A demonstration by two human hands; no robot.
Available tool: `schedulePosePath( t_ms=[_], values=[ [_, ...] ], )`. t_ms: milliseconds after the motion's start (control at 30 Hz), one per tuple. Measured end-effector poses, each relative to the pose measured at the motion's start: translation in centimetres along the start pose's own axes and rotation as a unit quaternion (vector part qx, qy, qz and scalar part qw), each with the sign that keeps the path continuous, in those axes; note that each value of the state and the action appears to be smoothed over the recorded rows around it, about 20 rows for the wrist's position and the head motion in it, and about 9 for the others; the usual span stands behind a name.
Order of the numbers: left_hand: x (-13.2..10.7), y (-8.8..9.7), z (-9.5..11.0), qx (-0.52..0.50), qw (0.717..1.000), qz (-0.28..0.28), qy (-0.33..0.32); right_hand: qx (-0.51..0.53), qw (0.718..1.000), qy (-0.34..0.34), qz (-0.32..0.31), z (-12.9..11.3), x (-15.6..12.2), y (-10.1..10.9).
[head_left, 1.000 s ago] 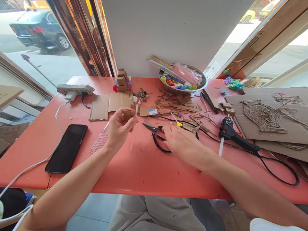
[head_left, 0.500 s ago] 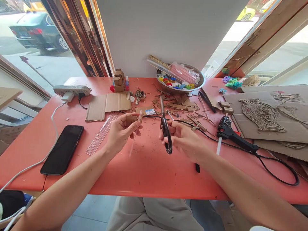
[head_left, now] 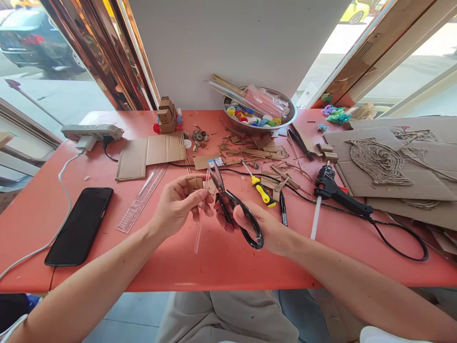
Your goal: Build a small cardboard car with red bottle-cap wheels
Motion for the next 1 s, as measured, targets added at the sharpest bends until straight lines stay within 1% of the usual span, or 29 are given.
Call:
schedulePosePath(
  t_ms=[100,233,500,733,1000],
  values=[
    [-0.09,-0.29,-0.14,0.000,1.000,-0.014,0.013,0.004,1.000,0.006,0.004,-0.22,0.19,-0.13],
    [-0.17,-0.54,-0.11,0.013,0.999,-0.017,0.028,0.018,1.000,-0.005,0.006,-0.31,0.31,-0.19],
    [-0.23,-0.60,-0.17,0.031,0.998,-0.029,0.037,0.006,1.000,-0.008,0.004,0.28,0.15,-0.10],
    [-0.32,-0.72,-0.10,0.029,0.998,-0.014,0.045,0.023,1.000,-0.001,0.016,0.29,0.19,-0.21],
    [-0.35,-0.87,-0.10,0.021,0.998,-0.025,0.055,-0.016,0.999,0.013,0.034,0.39,0.09,-0.08]
  ],
)
Point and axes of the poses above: each hand's wrist, its own x-axis towards the middle knuckle, its own y-axis out of the back of the hand, z = x × y, the point moved 4 cm from there along x, towards the middle knuckle, and after that the axes turned 14 degrees about -x, right-handed, at the moved point
